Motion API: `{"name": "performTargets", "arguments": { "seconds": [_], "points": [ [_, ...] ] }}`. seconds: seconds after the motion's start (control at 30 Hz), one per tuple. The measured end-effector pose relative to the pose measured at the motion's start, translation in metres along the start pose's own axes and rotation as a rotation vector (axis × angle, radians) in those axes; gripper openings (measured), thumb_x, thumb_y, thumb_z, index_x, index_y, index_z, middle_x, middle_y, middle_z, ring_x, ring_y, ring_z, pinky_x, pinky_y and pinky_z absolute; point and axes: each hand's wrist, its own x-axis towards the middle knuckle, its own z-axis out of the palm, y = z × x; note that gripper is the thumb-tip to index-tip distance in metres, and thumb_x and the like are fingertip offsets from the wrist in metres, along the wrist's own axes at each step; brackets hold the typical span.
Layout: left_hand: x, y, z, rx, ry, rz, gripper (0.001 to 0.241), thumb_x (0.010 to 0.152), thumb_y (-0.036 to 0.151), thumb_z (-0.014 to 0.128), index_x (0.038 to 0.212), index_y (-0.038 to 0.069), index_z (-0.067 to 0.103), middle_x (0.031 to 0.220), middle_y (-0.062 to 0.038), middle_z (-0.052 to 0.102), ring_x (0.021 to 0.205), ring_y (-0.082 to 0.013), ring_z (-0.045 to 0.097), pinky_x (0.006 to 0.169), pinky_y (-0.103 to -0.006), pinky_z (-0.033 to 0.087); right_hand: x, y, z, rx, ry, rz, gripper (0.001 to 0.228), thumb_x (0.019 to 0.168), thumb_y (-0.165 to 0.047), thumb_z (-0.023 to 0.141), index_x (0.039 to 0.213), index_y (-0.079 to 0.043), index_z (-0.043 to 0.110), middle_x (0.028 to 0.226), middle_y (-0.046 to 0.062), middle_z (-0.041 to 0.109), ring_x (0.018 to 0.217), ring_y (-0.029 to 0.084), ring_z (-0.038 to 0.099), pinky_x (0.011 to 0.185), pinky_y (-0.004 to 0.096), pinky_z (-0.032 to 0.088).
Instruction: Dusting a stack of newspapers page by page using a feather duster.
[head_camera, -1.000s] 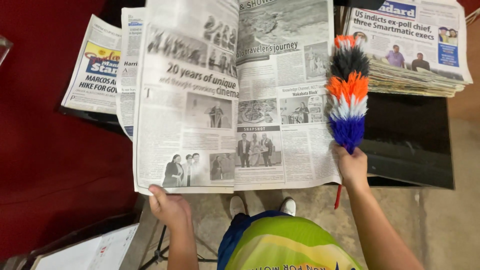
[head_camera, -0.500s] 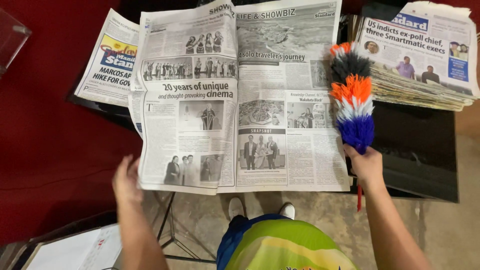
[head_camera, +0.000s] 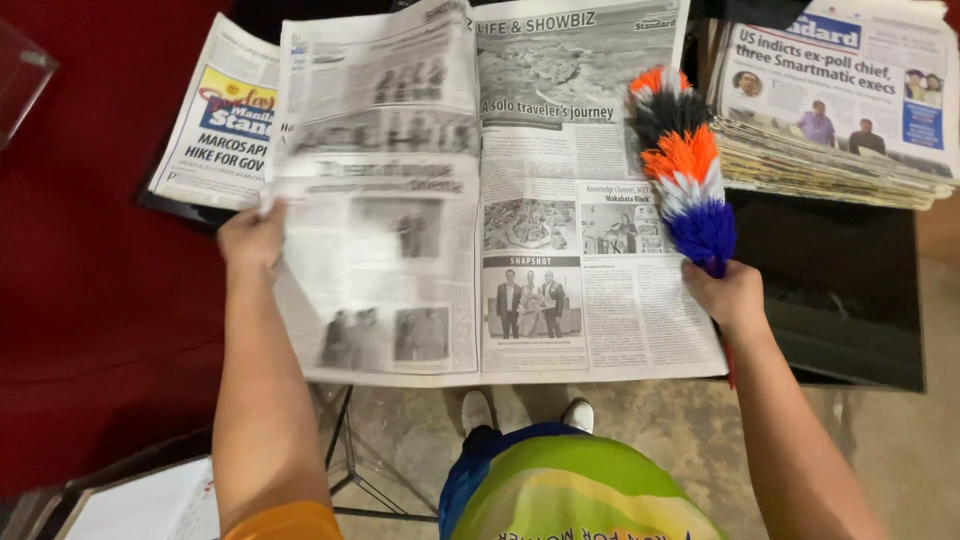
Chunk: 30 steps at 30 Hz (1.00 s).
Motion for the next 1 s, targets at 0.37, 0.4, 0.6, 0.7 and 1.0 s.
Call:
{"name": "performTargets", "arguments": {
  "seconds": [0.37,0.4,0.6,0.7,1.0],
  "points": [
    [-0.065,0.004,-0.032,-0.522,-0.247,-0.323,0.029,0.086,0.031,0.080,0.106,0.017,0.066,0.106,-0.006,0.061,0.096,-0.0267,0.063,0.090,-0.0440,0.050,-0.064,-0.064,-0.028,-0.438,0.334,-0.422,0.019,0.108,-0.019,0.061,0.115,-0.007,0.074,0.086,0.018,0.072,0.084,0.038,0.074,0.066,0.046,0.059],
    [-0.071,0.001,-0.030,-0.522,-0.246,-0.326,0.029,0.086,0.031,0.080,0.106,0.017,0.066,0.106,-0.006,0.061,0.096,-0.0267,0.063,0.090,-0.0440,0.050,-0.070,-0.064,-0.018,-0.439,0.331,-0.423,0.019,0.108,-0.019,0.061,0.115,-0.007,0.074,0.086,0.018,0.072,0.084,0.038,0.074,0.066,0.046,0.059],
    [-0.095,0.000,-0.030,-0.533,-0.180,-0.006,0.017,0.093,0.019,0.082,0.088,0.011,0.068,0.075,0.000,0.061,0.067,-0.0103,0.064,0.060,-0.0225,0.054,-0.061,-0.081,0.020,-0.775,-0.233,-0.862,0.024,0.094,-0.023,0.050,0.114,-0.014,0.059,0.095,0.010,0.069,0.087,0.032,0.075,0.076,0.044,0.061],
    [-0.105,-0.005,-0.034,-0.472,-0.126,0.053,0.016,0.096,0.015,0.076,0.086,0.011,0.064,0.075,0.002,0.060,0.066,-0.0077,0.059,0.060,-0.0208,0.049,-0.038,-0.099,0.016,-0.551,-0.205,-0.341,0.043,0.102,-0.039,0.054,0.122,-0.002,0.062,0.109,0.029,0.070,0.103,0.053,0.070,0.092,0.062,0.055],
    [-0.157,0.047,-0.049,-0.472,-0.281,-0.221,0.041,0.097,0.022,0.074,0.133,0.012,0.057,0.109,-0.012,0.068,0.087,-0.0229,0.072,0.072,-0.0413,0.063,-0.011,-0.142,0.098,-0.729,-0.138,-0.872,0.025,0.095,-0.015,0.054,0.115,-0.002,0.061,0.095,0.019,0.070,0.084,0.039,0.076,0.073,0.050,0.061]
  ]
}}
